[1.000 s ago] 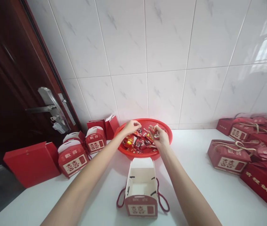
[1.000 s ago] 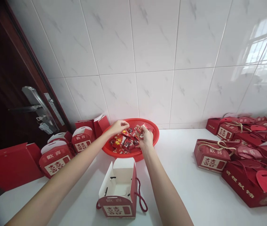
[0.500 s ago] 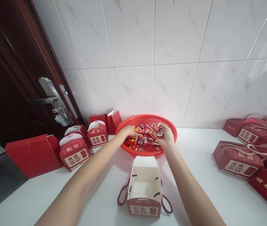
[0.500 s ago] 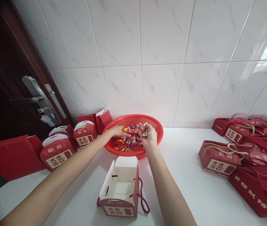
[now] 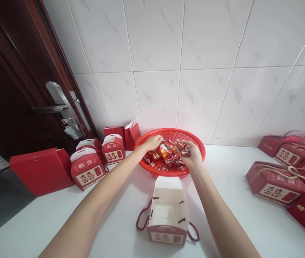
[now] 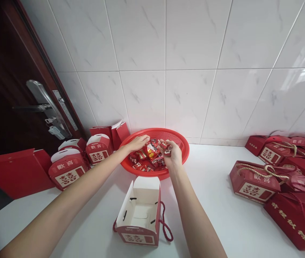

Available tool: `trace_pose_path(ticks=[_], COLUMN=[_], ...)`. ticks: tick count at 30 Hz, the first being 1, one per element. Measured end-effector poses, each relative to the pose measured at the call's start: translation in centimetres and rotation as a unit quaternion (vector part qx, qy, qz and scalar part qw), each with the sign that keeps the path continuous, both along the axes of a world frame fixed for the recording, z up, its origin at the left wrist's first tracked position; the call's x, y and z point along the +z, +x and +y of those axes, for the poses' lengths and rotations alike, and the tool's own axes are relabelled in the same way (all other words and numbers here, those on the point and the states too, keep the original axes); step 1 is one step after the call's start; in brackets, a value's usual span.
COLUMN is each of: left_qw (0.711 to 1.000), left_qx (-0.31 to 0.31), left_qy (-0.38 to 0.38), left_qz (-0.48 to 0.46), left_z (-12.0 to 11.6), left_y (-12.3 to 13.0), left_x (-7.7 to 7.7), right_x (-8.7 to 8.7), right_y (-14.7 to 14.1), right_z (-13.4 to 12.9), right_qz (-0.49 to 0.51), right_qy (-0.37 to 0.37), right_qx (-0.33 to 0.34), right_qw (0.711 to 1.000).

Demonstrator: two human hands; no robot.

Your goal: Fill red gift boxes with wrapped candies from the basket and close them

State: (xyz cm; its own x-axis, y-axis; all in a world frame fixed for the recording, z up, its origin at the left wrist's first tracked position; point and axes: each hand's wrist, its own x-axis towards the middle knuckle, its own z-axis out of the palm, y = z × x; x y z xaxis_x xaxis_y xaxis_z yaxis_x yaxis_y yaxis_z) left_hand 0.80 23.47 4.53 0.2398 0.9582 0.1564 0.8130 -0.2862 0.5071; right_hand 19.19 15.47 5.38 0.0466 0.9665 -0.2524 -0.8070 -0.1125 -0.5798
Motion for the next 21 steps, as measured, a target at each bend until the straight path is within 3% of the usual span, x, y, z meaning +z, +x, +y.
trace_pose_path(ticks=[5,11,21], left_qw=[0.993,0.973,0.993], left_qx=[0.064,0.033,-0.063], left_qy=[-0.061,-0.172,-0.089], left_qz=[0.079,0.148,0.047], left_z=[0.7,0.8,-0.1], left_y=[-0.6,-1.0,0.0], left_x=[-0.5,-0.9,0.0], right_x=[0.0,-0.1,0.4], right_y=[0.0,0.0,-0.1], right_z=[0.0,0.1,-0.1], right_qz=[-0.003,-0.003,0.01], right_qy=[-0.002,-0.005,-0.02], right_qx=[-0.004,-0.003,-0.003], right_qw=[1.0,1.0,1.0])
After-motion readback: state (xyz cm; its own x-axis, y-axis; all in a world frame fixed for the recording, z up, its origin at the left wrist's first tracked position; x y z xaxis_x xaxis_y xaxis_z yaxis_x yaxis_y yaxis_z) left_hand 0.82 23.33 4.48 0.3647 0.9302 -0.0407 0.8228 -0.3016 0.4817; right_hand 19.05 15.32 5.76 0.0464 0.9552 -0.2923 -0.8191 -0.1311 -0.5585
